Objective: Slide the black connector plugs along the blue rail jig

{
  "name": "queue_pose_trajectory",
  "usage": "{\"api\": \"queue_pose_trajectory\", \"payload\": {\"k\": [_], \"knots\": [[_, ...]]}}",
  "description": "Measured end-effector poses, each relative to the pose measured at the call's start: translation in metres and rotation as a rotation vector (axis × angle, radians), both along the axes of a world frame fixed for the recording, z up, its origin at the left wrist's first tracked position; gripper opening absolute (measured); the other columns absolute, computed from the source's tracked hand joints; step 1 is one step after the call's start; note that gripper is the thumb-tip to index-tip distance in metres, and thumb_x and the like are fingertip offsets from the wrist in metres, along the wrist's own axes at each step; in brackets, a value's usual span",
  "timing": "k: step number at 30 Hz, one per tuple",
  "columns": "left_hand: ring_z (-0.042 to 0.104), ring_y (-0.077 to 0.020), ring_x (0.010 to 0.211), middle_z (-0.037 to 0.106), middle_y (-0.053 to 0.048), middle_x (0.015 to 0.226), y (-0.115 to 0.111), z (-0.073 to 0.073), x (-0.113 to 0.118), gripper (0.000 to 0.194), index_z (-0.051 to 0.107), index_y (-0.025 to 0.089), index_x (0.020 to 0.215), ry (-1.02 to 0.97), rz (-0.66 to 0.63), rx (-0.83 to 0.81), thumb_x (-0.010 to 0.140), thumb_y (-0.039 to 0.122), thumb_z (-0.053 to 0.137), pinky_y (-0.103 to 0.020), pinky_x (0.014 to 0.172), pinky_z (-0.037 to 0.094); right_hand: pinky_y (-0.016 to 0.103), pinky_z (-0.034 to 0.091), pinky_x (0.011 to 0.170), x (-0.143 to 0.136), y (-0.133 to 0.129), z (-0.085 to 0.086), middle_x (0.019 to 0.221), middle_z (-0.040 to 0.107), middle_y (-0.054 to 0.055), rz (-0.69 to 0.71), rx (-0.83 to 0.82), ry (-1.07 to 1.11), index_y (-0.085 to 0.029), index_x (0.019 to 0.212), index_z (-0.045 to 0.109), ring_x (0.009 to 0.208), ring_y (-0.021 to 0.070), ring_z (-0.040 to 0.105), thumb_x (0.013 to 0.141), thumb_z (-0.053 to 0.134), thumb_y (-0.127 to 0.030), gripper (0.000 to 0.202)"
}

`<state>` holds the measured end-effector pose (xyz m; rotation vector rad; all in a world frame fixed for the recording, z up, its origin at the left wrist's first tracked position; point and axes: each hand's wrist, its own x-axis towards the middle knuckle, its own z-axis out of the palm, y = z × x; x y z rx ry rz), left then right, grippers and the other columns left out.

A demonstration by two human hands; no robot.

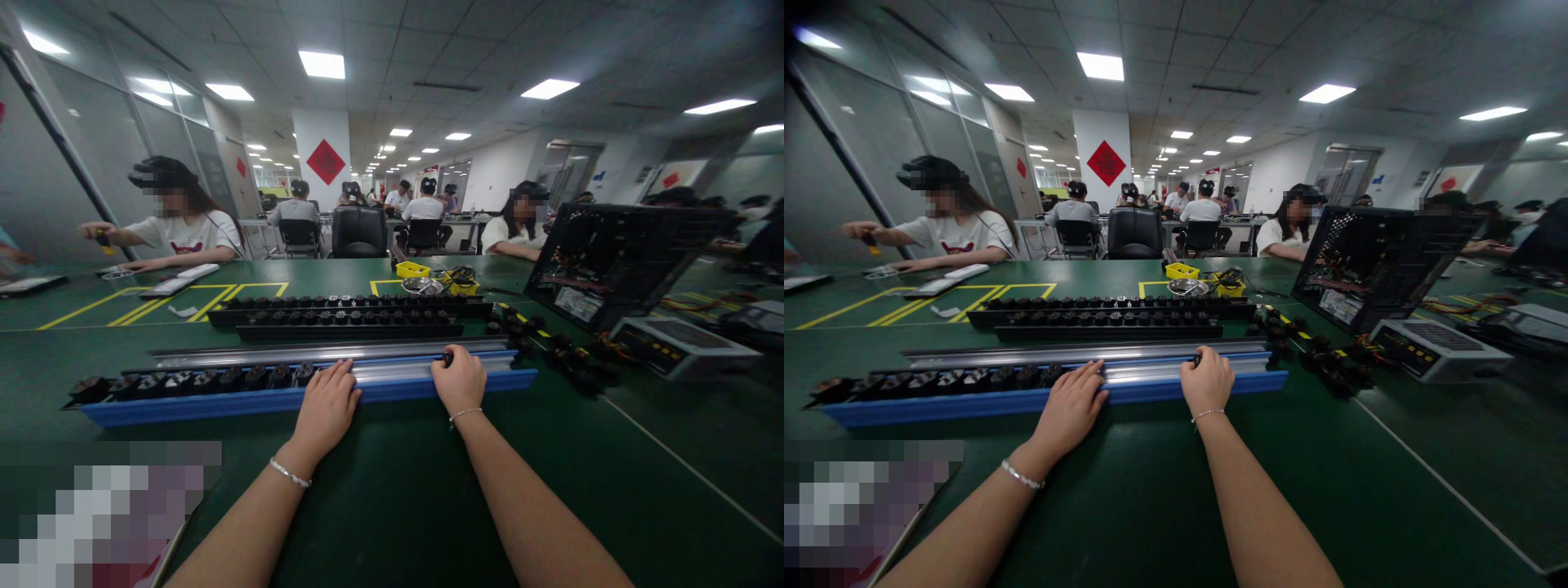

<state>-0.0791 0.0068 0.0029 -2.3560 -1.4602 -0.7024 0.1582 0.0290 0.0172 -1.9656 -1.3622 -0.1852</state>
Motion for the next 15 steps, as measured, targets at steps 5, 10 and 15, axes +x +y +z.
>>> {"api": "queue_pose_trajectory", "payload": {"k": [5, 10, 15], "knots": [[0.047, -0.025, 0.122, 0.055, -0.008, 0.13, 0.001, 0.0, 0.0, 0.018, 0.059, 0.021, 0.09, 0.004, 0.009, -0.007, 0.088, 0.027, 0.042, -0.045, 0.096, 0.039, 0.035, 0.034, 0.076, 0.005, 0.001, 0.0, 0.095, 0.066, 0.009, -0.024, 0.007, 0.008, -0.016, 0.099, 0.063, 0.09, 0.0253, 0.051, 0.071, 0.048, -0.021, 0.032], [0.047, -0.025, 0.122, 0.054, -0.008, 0.131, 0.002, -0.002, 0.0, 0.017, 0.059, 0.021, 0.091, -0.022, 0.003, -0.015, 0.087, 0.026, 0.042, -0.046, 0.096, 0.038, 0.035, 0.033, 0.076, 0.009, 0.001, 0.0, 0.094, 0.066, 0.01, -0.04, 0.024, 0.01, -0.016, 0.097, 0.064, 0.089, 0.0252, 0.051, 0.071, 0.048, -0.021, 0.031], [0.046, -0.0242, 0.122, 0.055, -0.008, 0.13, 0.005, -0.004, -0.003, 0.019, 0.059, 0.022, 0.092, -0.043, -0.007, -0.029, 0.089, 0.027, 0.04, -0.046, 0.097, 0.035, 0.035, 0.034, 0.076, 0.016, 0.002, 0.001, 0.092, 0.066, 0.01, -0.061, 0.012, 0.015, -0.016, 0.096, 0.064, 0.088, 0.0253, 0.05, 0.071, 0.047, -0.022, 0.031]]}}
